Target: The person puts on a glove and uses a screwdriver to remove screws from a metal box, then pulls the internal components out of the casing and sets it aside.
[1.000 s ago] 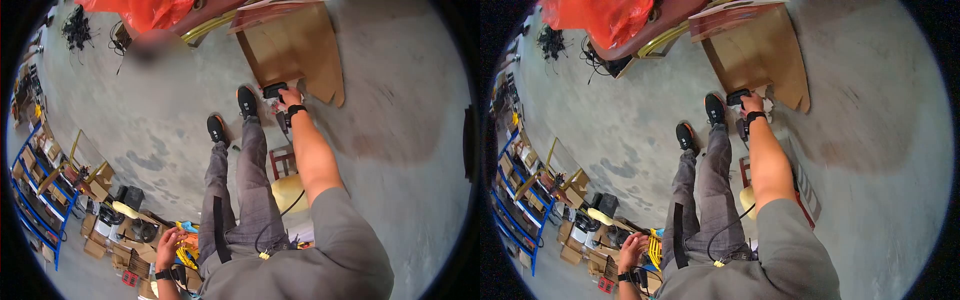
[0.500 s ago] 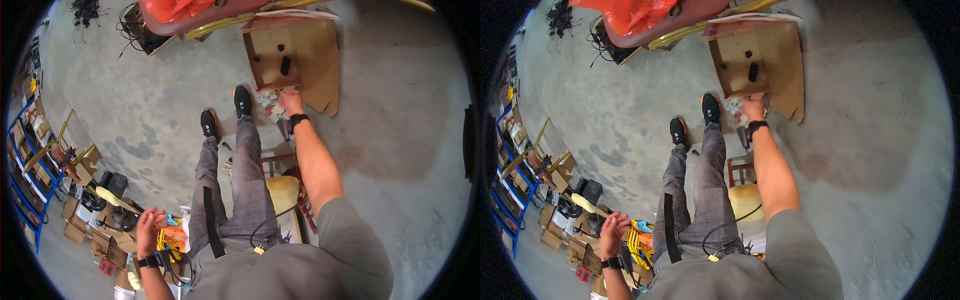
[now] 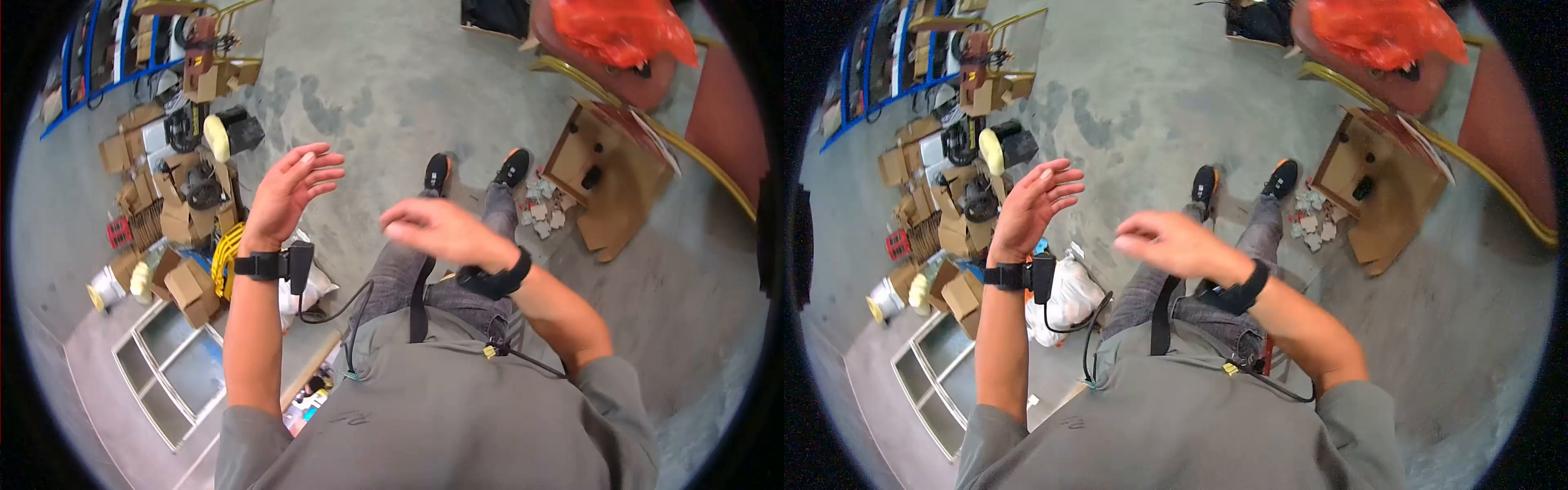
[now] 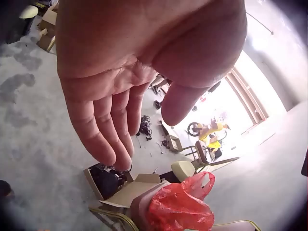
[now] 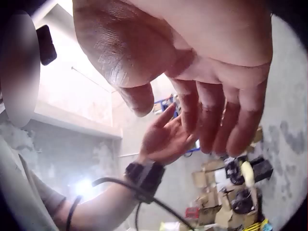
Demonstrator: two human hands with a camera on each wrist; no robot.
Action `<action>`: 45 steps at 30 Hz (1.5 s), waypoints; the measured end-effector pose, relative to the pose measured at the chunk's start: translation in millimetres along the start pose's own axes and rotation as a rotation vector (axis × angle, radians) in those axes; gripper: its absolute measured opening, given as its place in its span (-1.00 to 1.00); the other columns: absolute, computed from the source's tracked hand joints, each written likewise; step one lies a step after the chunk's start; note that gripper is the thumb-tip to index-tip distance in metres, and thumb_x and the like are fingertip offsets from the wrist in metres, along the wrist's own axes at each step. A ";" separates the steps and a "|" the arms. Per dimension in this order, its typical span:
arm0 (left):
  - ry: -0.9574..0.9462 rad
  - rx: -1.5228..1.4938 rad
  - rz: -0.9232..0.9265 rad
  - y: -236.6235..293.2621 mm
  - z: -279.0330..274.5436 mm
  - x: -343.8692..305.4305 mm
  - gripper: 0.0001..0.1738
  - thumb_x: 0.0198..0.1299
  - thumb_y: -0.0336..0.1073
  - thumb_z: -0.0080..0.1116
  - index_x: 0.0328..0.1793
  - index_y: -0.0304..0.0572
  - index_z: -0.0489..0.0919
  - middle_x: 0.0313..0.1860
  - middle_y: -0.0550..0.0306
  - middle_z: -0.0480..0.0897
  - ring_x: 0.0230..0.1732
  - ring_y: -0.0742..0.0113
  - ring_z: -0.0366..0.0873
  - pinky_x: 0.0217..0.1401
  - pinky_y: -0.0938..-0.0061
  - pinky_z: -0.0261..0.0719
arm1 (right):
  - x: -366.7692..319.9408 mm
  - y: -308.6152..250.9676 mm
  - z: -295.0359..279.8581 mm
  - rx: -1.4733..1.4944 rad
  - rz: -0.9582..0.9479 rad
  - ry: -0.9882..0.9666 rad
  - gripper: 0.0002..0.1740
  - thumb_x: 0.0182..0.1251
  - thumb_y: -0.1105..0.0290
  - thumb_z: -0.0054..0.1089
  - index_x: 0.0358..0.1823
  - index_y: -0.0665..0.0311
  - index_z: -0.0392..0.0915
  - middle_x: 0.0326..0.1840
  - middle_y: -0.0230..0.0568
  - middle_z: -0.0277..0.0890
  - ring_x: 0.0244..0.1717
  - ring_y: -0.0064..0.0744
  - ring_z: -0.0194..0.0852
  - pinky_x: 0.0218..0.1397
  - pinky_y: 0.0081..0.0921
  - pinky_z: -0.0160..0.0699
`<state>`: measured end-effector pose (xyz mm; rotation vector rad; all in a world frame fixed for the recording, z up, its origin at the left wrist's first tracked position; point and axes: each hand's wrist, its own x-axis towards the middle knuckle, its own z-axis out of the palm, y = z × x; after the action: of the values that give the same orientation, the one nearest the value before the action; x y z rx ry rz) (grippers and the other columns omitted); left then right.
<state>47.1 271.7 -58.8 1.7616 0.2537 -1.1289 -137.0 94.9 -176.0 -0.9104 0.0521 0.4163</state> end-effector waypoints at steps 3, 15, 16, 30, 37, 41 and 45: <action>0.012 -0.050 0.023 -6.2 -6.4 -6.8 -0.53 0.54 -0.18 -0.01 0.42 -0.33 0.40 0.27 -0.14 0.60 0.20 0.13 0.62 0.25 0.33 0.58 | 18.5 -19.6 47.4 -0.152 0.037 -0.247 -0.33 0.39 -0.09 0.23 0.19 0.41 0.54 0.07 0.12 0.65 0.12 -0.08 0.64 0.21 -0.29 0.56; 0.583 -0.501 0.347 -96.2 -296.5 -74.3 -0.54 0.56 -0.28 -0.15 0.45 -0.39 0.40 0.26 0.00 0.62 0.27 0.21 0.57 0.36 0.32 0.55 | 7.0 85.8 106.1 -0.067 0.487 -0.442 -0.44 0.42 0.26 0.30 0.37 0.33 0.42 0.24 -0.10 0.57 0.25 -0.40 0.52 0.28 -0.40 0.54; 0.586 -0.526 0.342 -117.1 -316.2 -79.0 -0.54 0.56 -0.28 -0.15 0.45 -0.39 0.40 0.26 0.00 0.62 0.27 0.21 0.57 0.36 0.32 0.55 | 9.8 104.1 99.8 -0.064 0.502 -0.365 -0.46 0.43 0.26 0.29 0.34 0.33 0.43 0.16 -0.13 0.60 0.20 -0.41 0.55 0.25 -0.42 0.56; 0.027 -0.117 -0.604 -561.4 -196.8 -121.4 0.02 0.21 0.22 0.34 0.53 -0.44 0.25 0.34 -0.24 0.54 0.40 -0.01 0.46 0.46 0.22 0.37 | -4.9 246.1 12.6 -1.371 1.161 0.020 -0.19 0.38 -0.11 0.17 0.40 0.40 0.31 0.24 0.42 0.48 0.35 0.25 0.42 0.42 -0.10 0.34; -0.099 -0.189 -0.436 -573.2 -143.3 -126.3 0.25 0.17 0.31 0.33 0.65 -0.45 -0.03 0.54 -0.29 0.32 0.55 -0.08 0.27 0.59 0.22 0.20 | 66.2 272.0 52.7 -1.341 1.205 -0.162 0.04 0.35 -0.22 0.18 0.54 0.47 0.07 0.34 0.53 0.38 0.43 0.28 0.35 0.46 -0.12 0.31; -0.184 0.125 -0.547 -548.5 -131.0 -111.8 0.35 0.15 0.23 0.37 0.67 -0.46 -0.25 0.60 -0.54 0.07 0.62 -0.31 0.08 0.65 0.14 0.09 | 81.7 278.6 6.9 -1.447 1.171 -0.285 0.16 0.25 -0.25 0.29 0.60 0.39 -0.05 0.38 0.53 0.33 0.46 0.32 0.30 0.48 -0.12 0.30; 0.000 0.157 -0.609 -591.1 -113.9 -105.0 0.45 0.08 0.18 0.45 0.67 -0.41 -0.39 0.55 -0.79 -0.08 0.62 -0.55 -0.08 0.66 0.08 0.07 | 95.9 272.9 -17.3 -1.299 1.239 -0.258 0.22 0.19 -0.28 0.34 0.63 0.25 -0.10 0.48 0.49 0.22 0.47 0.32 0.28 0.49 -0.11 0.29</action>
<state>-306.7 686.3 -335.0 1.8758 0.7563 -1.6108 -148.1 260.1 -413.8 -2.0455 0.1104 1.8490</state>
